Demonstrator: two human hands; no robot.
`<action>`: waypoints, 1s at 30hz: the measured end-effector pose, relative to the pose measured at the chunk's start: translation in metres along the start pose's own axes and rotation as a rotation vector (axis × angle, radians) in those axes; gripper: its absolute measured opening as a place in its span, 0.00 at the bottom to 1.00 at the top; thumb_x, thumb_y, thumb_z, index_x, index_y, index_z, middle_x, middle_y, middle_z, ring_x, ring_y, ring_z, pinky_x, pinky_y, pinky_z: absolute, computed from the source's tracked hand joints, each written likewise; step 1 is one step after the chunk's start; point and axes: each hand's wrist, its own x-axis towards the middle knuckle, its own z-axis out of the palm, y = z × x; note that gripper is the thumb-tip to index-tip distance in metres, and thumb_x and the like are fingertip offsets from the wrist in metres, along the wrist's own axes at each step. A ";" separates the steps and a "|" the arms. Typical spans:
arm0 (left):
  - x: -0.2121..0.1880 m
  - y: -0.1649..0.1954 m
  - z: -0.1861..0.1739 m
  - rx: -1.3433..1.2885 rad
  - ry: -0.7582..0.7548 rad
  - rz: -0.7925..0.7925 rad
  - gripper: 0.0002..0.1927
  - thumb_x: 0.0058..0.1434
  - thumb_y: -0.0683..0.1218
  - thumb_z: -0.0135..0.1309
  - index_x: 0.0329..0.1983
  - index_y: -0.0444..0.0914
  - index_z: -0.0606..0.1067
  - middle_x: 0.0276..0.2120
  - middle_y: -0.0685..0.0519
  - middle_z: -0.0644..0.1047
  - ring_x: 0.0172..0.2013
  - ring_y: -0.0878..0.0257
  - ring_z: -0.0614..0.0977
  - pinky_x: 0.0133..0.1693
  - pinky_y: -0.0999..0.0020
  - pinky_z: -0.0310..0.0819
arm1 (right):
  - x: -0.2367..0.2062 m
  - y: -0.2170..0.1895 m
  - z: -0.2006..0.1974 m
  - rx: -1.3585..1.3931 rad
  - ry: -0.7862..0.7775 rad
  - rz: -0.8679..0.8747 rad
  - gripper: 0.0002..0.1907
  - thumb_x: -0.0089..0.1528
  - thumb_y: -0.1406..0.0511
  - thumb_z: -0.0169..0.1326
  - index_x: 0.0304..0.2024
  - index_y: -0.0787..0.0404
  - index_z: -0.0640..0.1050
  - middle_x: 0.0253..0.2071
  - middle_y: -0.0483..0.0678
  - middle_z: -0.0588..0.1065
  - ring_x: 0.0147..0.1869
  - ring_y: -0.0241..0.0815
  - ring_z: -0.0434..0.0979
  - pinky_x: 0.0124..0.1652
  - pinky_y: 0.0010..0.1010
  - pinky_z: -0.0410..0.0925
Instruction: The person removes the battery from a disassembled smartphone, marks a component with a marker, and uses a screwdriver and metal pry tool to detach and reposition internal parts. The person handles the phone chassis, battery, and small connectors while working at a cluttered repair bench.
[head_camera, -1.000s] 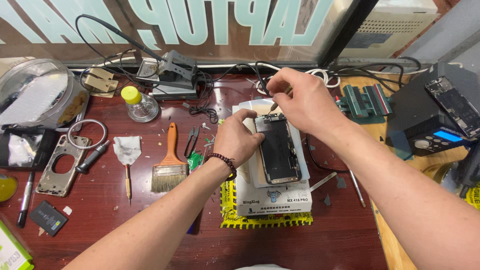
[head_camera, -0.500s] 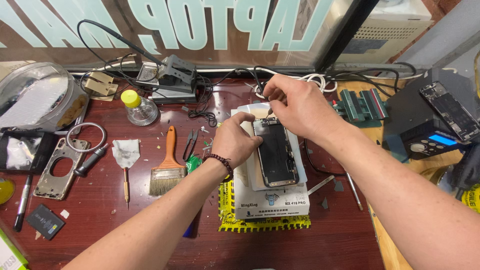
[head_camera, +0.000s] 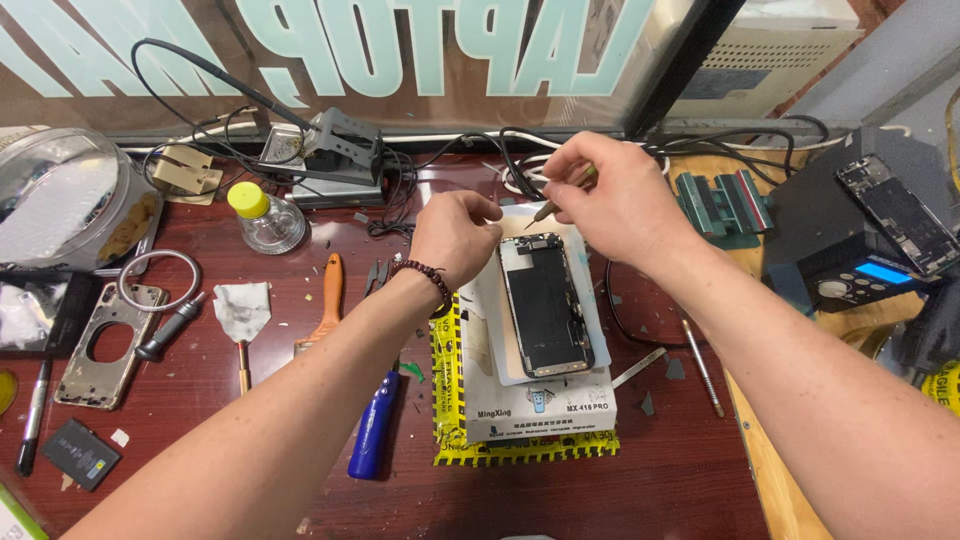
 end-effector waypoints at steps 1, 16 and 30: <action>0.002 -0.001 0.000 -0.003 -0.006 0.011 0.12 0.53 0.43 0.60 0.40 0.37 0.84 0.37 0.46 0.85 0.38 0.58 0.87 0.45 0.66 0.79 | 0.000 0.001 0.000 0.067 0.013 0.031 0.06 0.62 0.70 0.60 0.41 0.65 0.79 0.34 0.48 0.81 0.38 0.36 0.83 0.36 0.28 0.78; 0.007 0.005 -0.001 0.108 -0.078 0.187 0.08 0.53 0.45 0.61 0.36 0.40 0.85 0.29 0.45 0.83 0.32 0.54 0.86 0.39 0.62 0.79 | -0.004 0.010 0.005 0.327 0.102 0.120 0.08 0.62 0.72 0.58 0.45 0.67 0.77 0.40 0.48 0.77 0.41 0.35 0.82 0.39 0.26 0.80; 0.012 -0.011 0.005 0.048 -0.095 0.253 0.08 0.57 0.44 0.58 0.38 0.40 0.85 0.34 0.46 0.84 0.35 0.56 0.87 0.41 0.65 0.79 | -0.019 0.015 -0.014 0.233 0.136 0.118 0.08 0.63 0.71 0.58 0.45 0.65 0.77 0.40 0.46 0.76 0.40 0.34 0.81 0.39 0.25 0.81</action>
